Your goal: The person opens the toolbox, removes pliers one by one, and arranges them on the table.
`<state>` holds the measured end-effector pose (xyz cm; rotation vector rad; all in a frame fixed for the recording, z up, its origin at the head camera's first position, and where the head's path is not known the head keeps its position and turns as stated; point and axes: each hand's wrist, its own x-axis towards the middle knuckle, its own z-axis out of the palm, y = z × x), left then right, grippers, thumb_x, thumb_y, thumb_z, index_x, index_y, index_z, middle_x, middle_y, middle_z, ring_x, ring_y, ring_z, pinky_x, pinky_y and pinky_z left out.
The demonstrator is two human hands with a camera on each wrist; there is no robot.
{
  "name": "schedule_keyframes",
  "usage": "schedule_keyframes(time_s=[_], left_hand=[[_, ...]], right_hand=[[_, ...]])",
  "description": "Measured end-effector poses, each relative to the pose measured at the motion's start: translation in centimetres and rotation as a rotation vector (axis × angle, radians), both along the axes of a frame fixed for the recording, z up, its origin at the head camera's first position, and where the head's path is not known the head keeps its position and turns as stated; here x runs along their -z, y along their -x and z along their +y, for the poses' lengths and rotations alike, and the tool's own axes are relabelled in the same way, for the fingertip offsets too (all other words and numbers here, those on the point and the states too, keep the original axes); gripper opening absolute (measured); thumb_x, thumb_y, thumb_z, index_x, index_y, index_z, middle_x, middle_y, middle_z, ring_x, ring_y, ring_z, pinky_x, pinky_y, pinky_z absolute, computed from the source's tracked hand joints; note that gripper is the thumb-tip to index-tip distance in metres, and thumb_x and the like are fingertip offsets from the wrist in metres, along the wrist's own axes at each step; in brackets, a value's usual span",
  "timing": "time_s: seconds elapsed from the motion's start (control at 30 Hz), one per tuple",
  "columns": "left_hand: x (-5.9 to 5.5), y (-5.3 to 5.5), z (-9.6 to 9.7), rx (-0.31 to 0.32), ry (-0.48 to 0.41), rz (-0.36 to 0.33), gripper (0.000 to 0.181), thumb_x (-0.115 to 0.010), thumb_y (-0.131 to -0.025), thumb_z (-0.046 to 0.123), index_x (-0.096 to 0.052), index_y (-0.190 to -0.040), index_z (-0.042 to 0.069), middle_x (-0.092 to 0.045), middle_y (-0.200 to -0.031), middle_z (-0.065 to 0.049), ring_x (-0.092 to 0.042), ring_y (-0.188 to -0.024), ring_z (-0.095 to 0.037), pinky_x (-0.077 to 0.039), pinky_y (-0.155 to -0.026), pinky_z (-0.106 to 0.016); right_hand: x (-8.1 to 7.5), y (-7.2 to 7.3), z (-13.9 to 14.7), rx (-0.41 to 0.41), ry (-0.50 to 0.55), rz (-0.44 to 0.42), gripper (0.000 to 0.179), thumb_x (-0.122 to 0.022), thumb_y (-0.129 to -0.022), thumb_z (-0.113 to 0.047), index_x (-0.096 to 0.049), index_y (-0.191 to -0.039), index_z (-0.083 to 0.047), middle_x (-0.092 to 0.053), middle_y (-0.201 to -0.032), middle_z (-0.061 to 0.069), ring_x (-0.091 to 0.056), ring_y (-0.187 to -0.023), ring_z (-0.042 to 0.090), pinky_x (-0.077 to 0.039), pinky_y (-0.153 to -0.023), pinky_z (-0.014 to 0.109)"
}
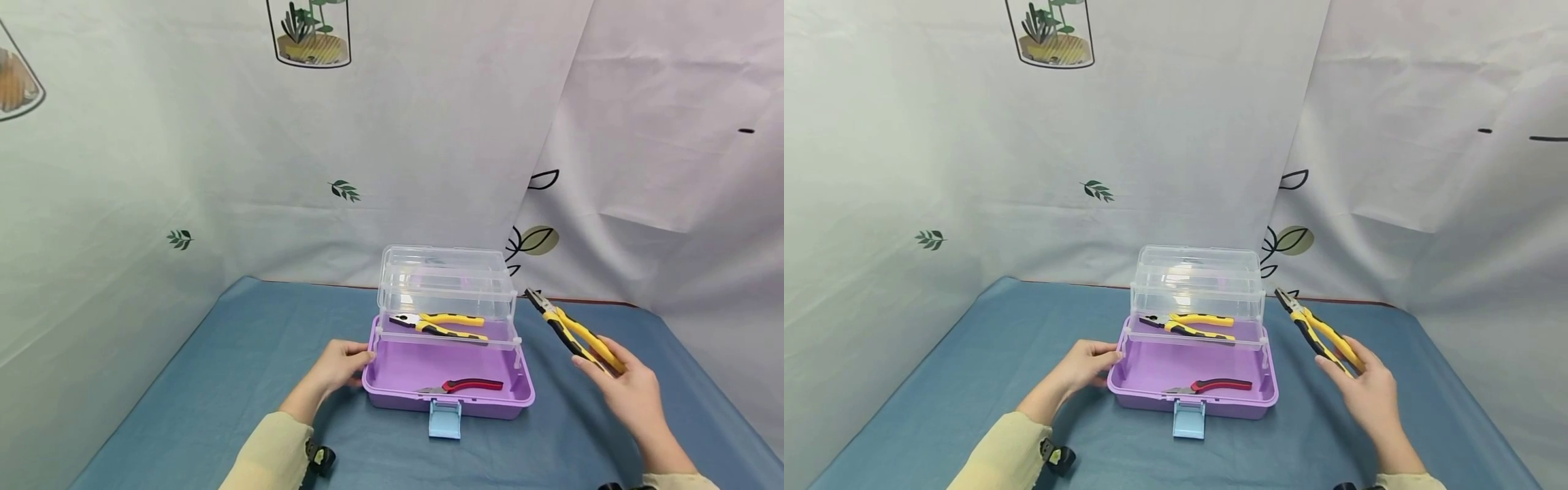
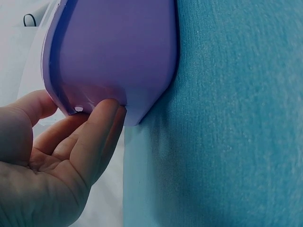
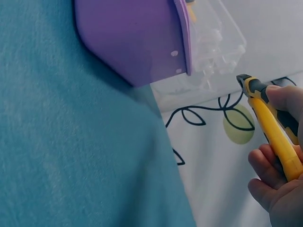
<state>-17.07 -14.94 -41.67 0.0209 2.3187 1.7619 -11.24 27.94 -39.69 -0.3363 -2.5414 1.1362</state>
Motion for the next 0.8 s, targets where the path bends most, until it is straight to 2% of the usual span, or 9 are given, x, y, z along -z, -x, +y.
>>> schedule_keyframes(time_s=[0.33,0.8], left_hand=[[0.1,0.1,-0.1,0.002,-0.003,0.004,0.037,-0.059,-0.09,0.009,-0.058,-0.12,-0.011,-0.067,-0.103,-0.027,-0.067,-0.083,-0.021,-0.06,-0.062,-0.033],[0.3,0.3,0.1,-0.012,0.007,-0.007,0.035,-0.059,-0.089,0.009,-0.06,-0.119,-0.01,-0.067,-0.103,-0.025,-0.067,-0.084,-0.021,-0.06,-0.064,-0.034]], right_hand=[[0.9,0.1,0.8,0.013,-0.027,-0.012,0.074,-0.072,-0.082,-0.04,-0.046,-0.137,0.001,-0.06,-0.12,0.029,-0.038,-0.072,-0.028,-0.044,-0.056,0.004],[1.3,0.2,1.7,0.029,-0.068,-0.087,0.078,-0.07,-0.082,-0.044,-0.044,-0.137,0.004,-0.059,-0.121,0.029,-0.036,-0.069,-0.026,-0.044,-0.054,0.01]])
